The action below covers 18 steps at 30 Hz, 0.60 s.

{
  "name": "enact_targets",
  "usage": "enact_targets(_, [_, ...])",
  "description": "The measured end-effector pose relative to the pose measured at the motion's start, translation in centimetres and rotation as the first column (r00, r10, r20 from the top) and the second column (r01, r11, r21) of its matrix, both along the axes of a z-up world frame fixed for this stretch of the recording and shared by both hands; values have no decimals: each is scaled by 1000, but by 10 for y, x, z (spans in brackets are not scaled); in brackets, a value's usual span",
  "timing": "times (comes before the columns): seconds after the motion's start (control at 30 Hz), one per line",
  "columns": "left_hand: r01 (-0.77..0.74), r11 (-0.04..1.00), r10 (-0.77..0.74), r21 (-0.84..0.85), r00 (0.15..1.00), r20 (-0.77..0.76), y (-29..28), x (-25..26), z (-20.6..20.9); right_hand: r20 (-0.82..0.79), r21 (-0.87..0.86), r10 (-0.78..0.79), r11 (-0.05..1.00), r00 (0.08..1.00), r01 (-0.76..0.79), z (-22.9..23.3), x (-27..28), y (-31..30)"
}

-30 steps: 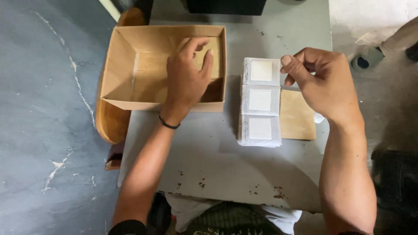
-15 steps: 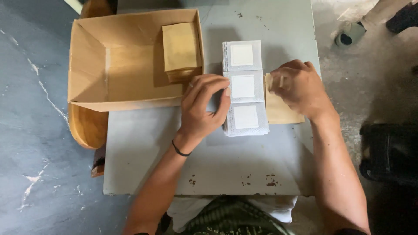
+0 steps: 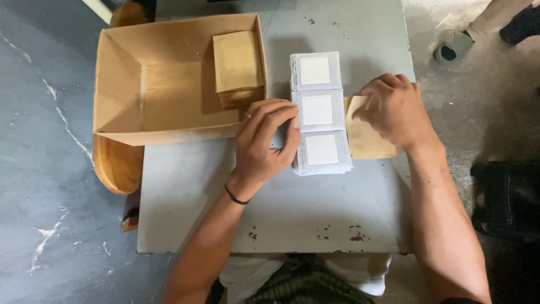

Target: The person picks up small brown pouches and white packets, places the packets inside the pouches, and then stacks the filled pouches.

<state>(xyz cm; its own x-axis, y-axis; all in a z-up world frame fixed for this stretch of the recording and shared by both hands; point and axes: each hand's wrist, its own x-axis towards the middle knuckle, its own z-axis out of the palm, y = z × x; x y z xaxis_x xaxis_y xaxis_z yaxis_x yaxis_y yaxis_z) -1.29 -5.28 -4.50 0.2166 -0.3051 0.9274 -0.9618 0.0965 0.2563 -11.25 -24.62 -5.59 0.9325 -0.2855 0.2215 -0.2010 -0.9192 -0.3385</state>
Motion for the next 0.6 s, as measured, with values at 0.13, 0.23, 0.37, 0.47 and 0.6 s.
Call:
enact_targets(0.13, [28,1000,-29,-10,997,-73,4,-6,6,66,12,64,998,996,-65,-6,-5,-13])
enact_targets(0.23, [11,997,5,80,980,-200,9,-13,14,218,45,258,961,941,-274,18,-10,-17])
enact_targets(0.37, [58,998,-47,15,918,-395,12,-16,21,293,120,102,982,951,-143,70,-28,-2])
enact_targets(0.47, [213,977,-183,-25,763,-619,16,-22,27,321,240,129,947,938,-213,98,-28,16])
enact_targets(0.6, [515,837,-426,-185,401,-811,19,-21,28,361,333,239,870,901,-364,107,0,54])
